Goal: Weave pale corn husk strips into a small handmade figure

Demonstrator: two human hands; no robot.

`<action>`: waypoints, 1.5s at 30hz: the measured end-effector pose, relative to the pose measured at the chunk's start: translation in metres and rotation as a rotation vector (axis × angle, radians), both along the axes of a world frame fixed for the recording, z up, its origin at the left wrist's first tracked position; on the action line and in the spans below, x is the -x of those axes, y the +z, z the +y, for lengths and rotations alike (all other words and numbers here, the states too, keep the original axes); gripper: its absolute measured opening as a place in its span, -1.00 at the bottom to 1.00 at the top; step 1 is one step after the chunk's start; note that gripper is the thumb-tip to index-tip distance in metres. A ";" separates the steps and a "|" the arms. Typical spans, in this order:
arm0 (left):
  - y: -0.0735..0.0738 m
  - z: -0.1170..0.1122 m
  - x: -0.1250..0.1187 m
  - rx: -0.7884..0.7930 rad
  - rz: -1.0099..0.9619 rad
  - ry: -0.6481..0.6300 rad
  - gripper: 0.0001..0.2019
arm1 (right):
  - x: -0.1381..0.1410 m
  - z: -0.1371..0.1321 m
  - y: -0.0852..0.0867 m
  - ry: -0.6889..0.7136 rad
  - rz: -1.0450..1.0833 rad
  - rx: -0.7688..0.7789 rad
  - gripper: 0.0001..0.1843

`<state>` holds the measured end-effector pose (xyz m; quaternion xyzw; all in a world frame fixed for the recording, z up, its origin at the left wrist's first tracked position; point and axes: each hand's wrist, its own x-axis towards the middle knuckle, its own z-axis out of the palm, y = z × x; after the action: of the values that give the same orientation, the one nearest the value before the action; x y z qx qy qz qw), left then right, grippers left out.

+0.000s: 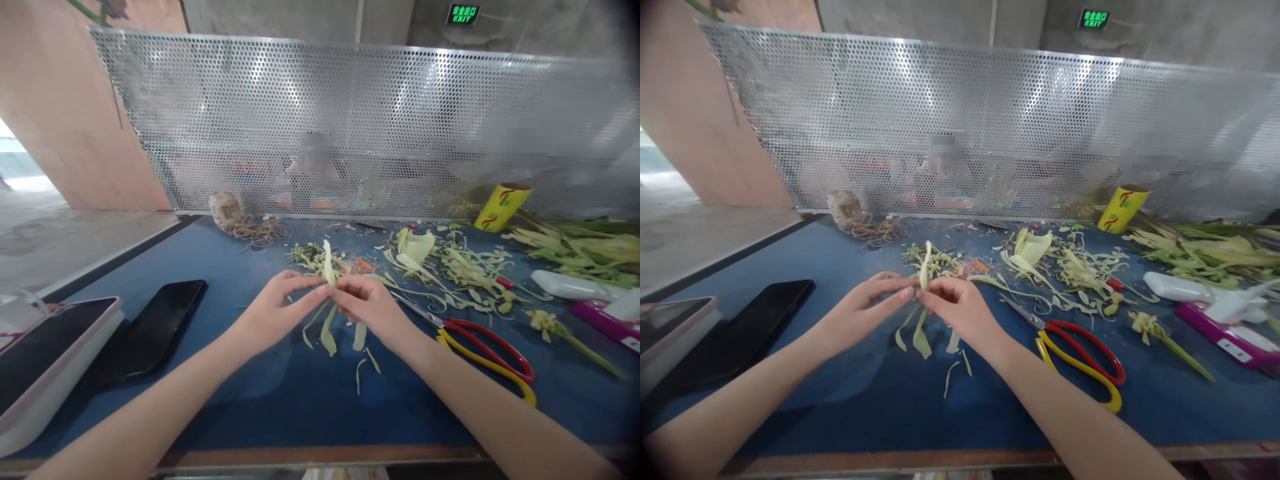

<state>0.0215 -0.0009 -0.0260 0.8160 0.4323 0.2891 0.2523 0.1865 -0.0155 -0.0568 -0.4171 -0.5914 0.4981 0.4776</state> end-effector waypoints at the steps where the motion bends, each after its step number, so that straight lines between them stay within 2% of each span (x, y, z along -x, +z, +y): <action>1: -0.001 0.002 -0.001 -0.011 -0.007 0.045 -0.67 | 0.002 -0.001 0.001 0.013 -0.034 -0.021 -0.79; 5: -0.009 0.008 -0.001 -0.109 -0.050 0.334 -0.70 | 0.005 -0.005 0.004 0.035 -0.098 -0.070 -0.84; 7: -0.009 0.007 0.000 -0.162 -0.101 0.417 -0.73 | 0.005 -0.005 0.004 -0.002 -0.079 -0.057 -0.83; 9: -0.007 0.004 0.001 -0.208 -0.125 0.372 -0.78 | 0.004 -0.004 0.003 -0.037 -0.049 -0.031 -0.83; 11: -0.003 0.001 0.001 -0.226 -0.117 0.256 -0.77 | 0.003 -0.003 0.002 -0.040 -0.038 -0.033 -0.83; 14: 0.001 -0.002 0.000 -0.161 -0.125 0.154 -0.70 | 0.004 -0.003 -0.001 -0.007 -0.050 -0.081 -0.82; 19: -0.001 -0.001 -0.002 -0.052 -0.249 0.144 -0.75 | 0.005 -0.004 -0.002 -0.006 -0.073 -0.121 -0.80; 22: -0.002 -0.002 -0.001 -0.062 -0.337 0.123 -0.80 | 0.006 -0.004 -0.001 0.012 -0.103 -0.137 -0.80; 27: -0.003 0.001 0.002 -0.130 -0.366 0.220 -0.75 | 0.009 -0.004 -0.002 0.103 -0.137 -0.103 -0.76; 30: -0.003 0.006 0.004 -0.112 -0.338 0.229 -0.73 | 0.009 -0.003 -0.004 0.129 -0.134 -0.057 -0.75; 34: -0.005 0.008 0.002 0.046 -0.273 0.126 -0.72 | 0.005 -0.001 -0.004 0.091 -0.006 0.078 -0.71; 37: -0.007 0.004 -0.001 0.099 -0.213 0.016 -0.52 | 0.002 0.002 -0.003 0.023 0.152 0.121 -0.62; 40: -0.010 0.001 -0.002 0.035 -0.094 0.000 -0.45 | -0.001 0.003 -0.002 0.015 0.181 0.107 -0.58; 45: -0.014 0.003 0.000 -0.054 -0.028 0.052 -0.52 | -0.002 0.001 0.000 0.045 0.048 0.022 -0.73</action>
<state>0.0217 0.0019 -0.0396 0.8070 0.4418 0.3184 0.2286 0.1885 -0.0144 -0.0572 -0.3970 -0.5834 0.5252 0.4756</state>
